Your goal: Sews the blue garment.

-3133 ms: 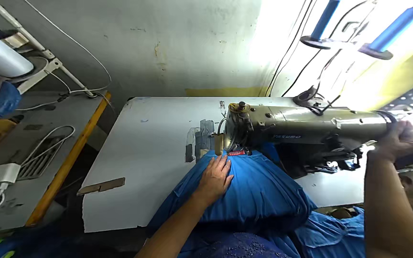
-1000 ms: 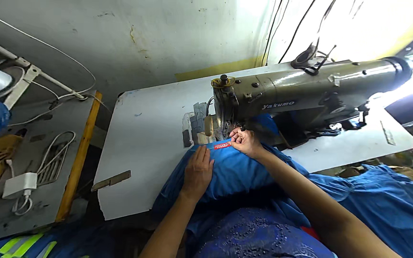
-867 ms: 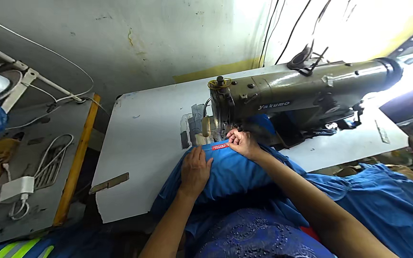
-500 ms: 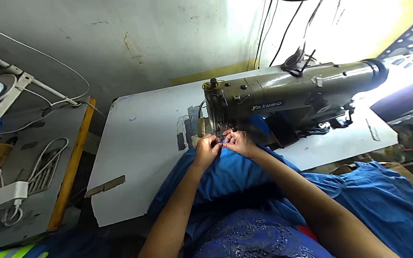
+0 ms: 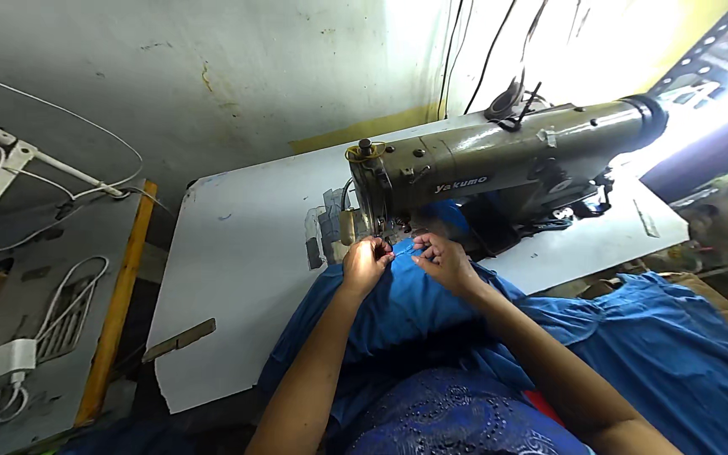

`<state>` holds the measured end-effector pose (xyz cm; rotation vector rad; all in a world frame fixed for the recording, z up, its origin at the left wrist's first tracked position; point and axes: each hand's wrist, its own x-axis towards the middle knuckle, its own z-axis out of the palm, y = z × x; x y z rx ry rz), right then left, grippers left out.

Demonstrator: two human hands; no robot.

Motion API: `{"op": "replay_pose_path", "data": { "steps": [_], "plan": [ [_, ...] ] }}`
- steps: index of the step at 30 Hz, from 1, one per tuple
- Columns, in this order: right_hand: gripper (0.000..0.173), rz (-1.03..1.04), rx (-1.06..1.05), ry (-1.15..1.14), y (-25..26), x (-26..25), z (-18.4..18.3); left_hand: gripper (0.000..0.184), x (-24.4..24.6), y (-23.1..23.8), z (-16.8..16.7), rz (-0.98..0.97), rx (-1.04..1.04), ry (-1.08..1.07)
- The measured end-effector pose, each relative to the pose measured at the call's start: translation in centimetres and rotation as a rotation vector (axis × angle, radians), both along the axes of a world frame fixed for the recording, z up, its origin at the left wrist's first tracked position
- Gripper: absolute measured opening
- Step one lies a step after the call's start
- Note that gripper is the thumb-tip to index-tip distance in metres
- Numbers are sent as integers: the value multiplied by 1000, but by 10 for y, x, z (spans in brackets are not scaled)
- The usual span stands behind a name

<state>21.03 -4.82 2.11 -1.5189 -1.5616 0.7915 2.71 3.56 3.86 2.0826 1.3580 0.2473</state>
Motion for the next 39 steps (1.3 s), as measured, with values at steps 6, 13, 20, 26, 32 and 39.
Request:
{"op": "replay_pose_path", "data": {
  "steps": [6,13,20,26,32,39],
  "plan": [
    [46,72,-43,-16,15,-33,-2,15,-17,3,-18,5,17,-352],
    [36,56,74,352,31,-53,-25,6,-36,-1,-21,41,13,-676],
    [37,82,132,348,28,-52,-30,12,-44,-2,-25,-115,177,-600],
    [35,105,124,333,26,-52,-29,14,-49,-9,-19,-122,228,-476],
    [23,53,228,145,26,-54,-36,15,-46,-10,-30,-133,322,-426],
    [26,111,277,-320,22,-51,-18,19,-40,-13,-26,-152,404,-283]
  ]
}}
